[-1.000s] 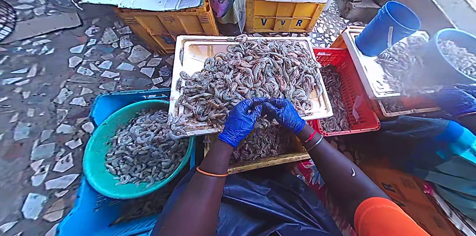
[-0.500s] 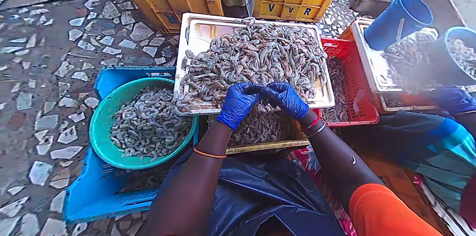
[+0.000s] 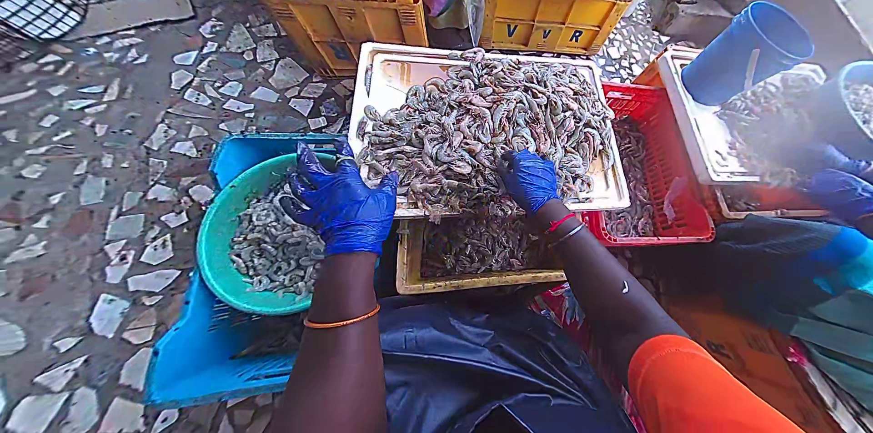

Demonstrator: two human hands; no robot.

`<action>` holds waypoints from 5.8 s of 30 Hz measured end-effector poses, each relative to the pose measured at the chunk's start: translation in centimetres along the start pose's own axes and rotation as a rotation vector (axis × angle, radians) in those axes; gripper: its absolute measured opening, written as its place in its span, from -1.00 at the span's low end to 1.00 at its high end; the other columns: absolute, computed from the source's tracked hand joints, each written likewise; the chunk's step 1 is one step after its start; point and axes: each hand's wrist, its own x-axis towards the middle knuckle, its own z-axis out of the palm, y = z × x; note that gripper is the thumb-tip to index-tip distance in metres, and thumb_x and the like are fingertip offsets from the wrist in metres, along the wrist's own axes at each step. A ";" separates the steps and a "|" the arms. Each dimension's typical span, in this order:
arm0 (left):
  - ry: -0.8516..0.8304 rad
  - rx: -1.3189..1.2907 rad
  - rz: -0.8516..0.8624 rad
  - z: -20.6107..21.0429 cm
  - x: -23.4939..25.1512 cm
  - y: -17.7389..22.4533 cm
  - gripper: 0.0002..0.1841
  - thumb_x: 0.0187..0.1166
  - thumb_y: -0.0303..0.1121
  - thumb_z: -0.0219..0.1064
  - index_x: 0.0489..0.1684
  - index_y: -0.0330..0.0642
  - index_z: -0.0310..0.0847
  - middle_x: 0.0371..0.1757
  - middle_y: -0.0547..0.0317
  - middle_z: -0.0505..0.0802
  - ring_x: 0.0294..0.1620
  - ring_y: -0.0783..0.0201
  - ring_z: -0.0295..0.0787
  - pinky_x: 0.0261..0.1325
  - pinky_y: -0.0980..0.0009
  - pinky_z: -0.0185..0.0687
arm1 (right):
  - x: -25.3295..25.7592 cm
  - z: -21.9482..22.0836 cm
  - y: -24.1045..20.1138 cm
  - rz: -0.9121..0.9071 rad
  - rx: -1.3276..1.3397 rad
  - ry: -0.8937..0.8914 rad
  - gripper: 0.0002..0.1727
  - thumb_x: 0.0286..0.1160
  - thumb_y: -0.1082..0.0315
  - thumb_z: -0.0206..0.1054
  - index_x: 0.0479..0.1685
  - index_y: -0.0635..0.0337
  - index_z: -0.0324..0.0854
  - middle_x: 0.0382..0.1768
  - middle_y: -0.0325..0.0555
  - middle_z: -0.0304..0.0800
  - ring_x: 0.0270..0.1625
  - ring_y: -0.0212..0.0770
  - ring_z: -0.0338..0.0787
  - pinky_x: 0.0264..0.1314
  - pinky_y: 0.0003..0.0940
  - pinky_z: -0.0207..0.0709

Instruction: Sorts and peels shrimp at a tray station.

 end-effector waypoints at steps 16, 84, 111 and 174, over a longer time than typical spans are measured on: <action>-0.112 -0.331 0.680 7.8 -1.7 9.2 -0.43 0.47 -0.21 0.47 0.51 0.59 0.62 0.59 0.26 0.68 0.69 0.00 0.44 0.65 -0.36 0.04 | 0.3 -4.0 -0.7 -0.169 0.108 -0.135 -0.56 0.83 -0.02 0.05 -0.06 0.06 0.77 -0.19 -0.04 0.86 -0.04 0.02 0.86 0.05 0.19 0.59; 0.083 -1.755 -0.381 1.2 -0.3 2.6 -0.67 0.90 -0.04 -0.07 0.33 0.11 0.51 -0.09 0.40 0.75 -0.22 0.44 0.67 -0.06 0.40 0.63 | -1.4 -4.1 -1.9 -0.184 0.081 -0.230 -0.63 0.61 -0.16 0.29 -0.02 -0.17 0.85 -0.06 -0.20 0.90 0.08 -0.09 0.84 0.22 0.14 0.61; -0.032 -0.325 0.736 8.7 -3.5 9.8 -0.60 0.44 -0.47 0.43 0.23 0.14 0.86 0.18 0.01 0.89 0.25 -0.09 0.79 0.44 -0.28 0.39 | -0.3 -5.4 -1.2 0.001 0.503 -0.416 -0.56 0.87 0.09 -0.02 -0.02 0.10 0.78 -0.34 -0.17 0.89 -0.26 -0.22 0.84 0.04 -0.03 0.66; -0.710 -1.397 0.441 5.3 -3.6 5.6 -0.67 0.72 -0.38 0.20 0.40 -0.07 0.62 0.26 0.38 0.81 0.15 0.52 0.74 0.22 0.50 0.69 | -4.5 -1.7 -5.9 0.132 1.558 -0.192 -0.72 0.83 0.34 0.11 0.19 0.33 0.64 -0.12 -0.10 0.79 -0.07 -0.36 0.76 0.17 -0.36 0.68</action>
